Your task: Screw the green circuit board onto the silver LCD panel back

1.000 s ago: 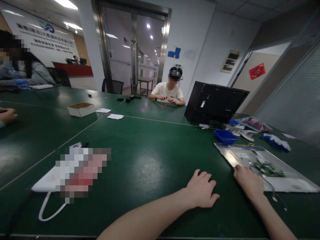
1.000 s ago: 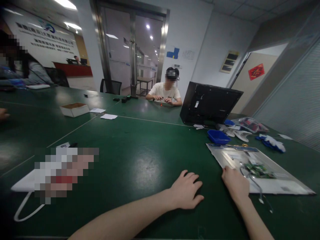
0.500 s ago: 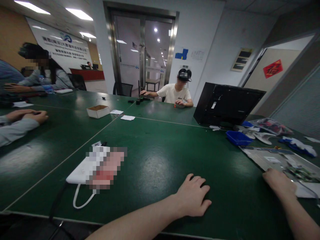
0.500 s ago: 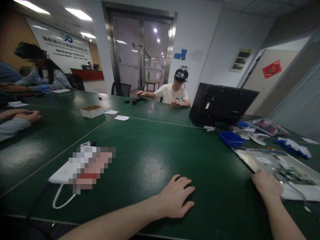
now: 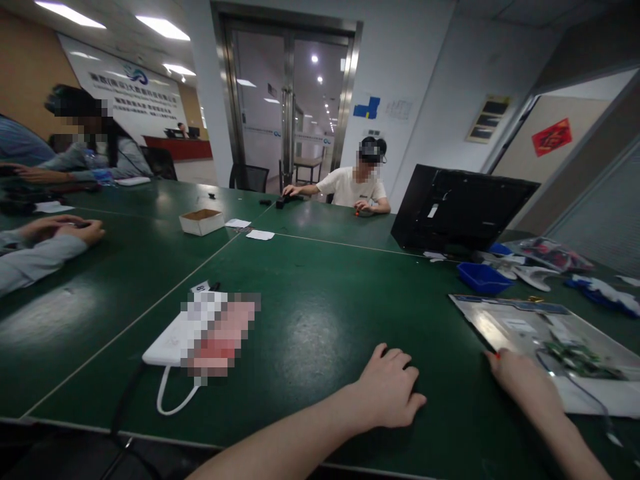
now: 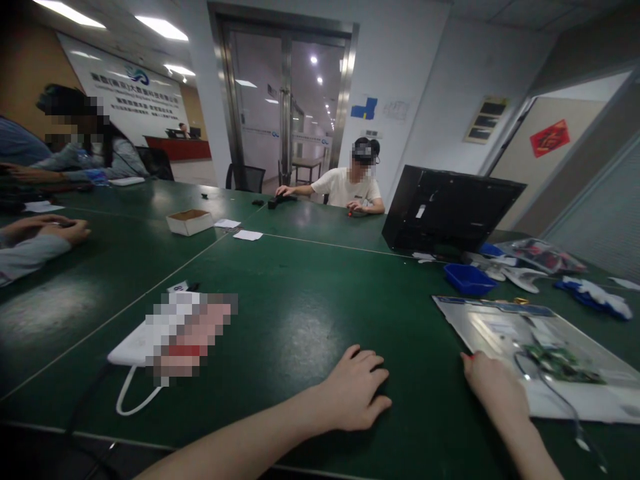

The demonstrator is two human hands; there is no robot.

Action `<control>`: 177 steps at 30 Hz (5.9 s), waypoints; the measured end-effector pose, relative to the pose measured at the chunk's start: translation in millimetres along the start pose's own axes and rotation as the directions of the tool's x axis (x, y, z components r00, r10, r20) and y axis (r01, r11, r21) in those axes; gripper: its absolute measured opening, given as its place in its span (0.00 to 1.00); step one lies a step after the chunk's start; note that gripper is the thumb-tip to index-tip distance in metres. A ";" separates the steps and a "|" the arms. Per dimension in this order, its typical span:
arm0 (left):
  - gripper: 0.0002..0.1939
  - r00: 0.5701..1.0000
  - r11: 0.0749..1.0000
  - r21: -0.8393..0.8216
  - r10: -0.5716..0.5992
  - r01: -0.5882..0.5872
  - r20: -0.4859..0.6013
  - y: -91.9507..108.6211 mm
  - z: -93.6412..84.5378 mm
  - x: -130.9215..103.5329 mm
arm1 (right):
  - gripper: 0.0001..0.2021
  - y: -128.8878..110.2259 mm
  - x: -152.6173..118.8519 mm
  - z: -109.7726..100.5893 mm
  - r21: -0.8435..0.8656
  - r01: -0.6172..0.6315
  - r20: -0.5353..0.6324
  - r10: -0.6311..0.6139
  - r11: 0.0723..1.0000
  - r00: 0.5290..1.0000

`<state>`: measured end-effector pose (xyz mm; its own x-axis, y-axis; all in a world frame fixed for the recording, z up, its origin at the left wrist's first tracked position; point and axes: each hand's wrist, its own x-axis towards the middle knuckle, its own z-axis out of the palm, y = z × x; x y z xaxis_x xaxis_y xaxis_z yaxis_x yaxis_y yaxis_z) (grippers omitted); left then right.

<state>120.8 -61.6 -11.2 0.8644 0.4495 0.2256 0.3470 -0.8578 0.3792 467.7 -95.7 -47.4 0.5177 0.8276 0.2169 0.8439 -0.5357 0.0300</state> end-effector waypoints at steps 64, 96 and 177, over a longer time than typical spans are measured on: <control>0.27 0.975 0.885 0.412 -0.221 0.215 -0.033 -139.4 -78.0 -92.6 | 0.32 -138.8 -49.1 -78.3 0.606 0.527 0.209 -0.759 0.596 0.617; 0.05 0.948 0.955 -0.016 -0.295 0.296 -0.120 -135.5 -90.5 -75.3 | 0.05 -222.3 -25.5 -94.7 0.450 0.766 0.030 -0.865 0.459 0.501; 0.15 1.000 0.990 0.141 -0.020 0.018 0.011 -104.6 -83.1 -90.4 | 0.19 -169.6 -62.0 -78.1 0.362 0.891 -0.027 -0.952 0.275 0.305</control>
<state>-23.9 8.3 3.3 0.8611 0.4636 0.2085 0.4104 -0.8761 0.2532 281.5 -69.3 10.3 -0.6496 0.7576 0.0643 0.7440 0.6508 -0.1515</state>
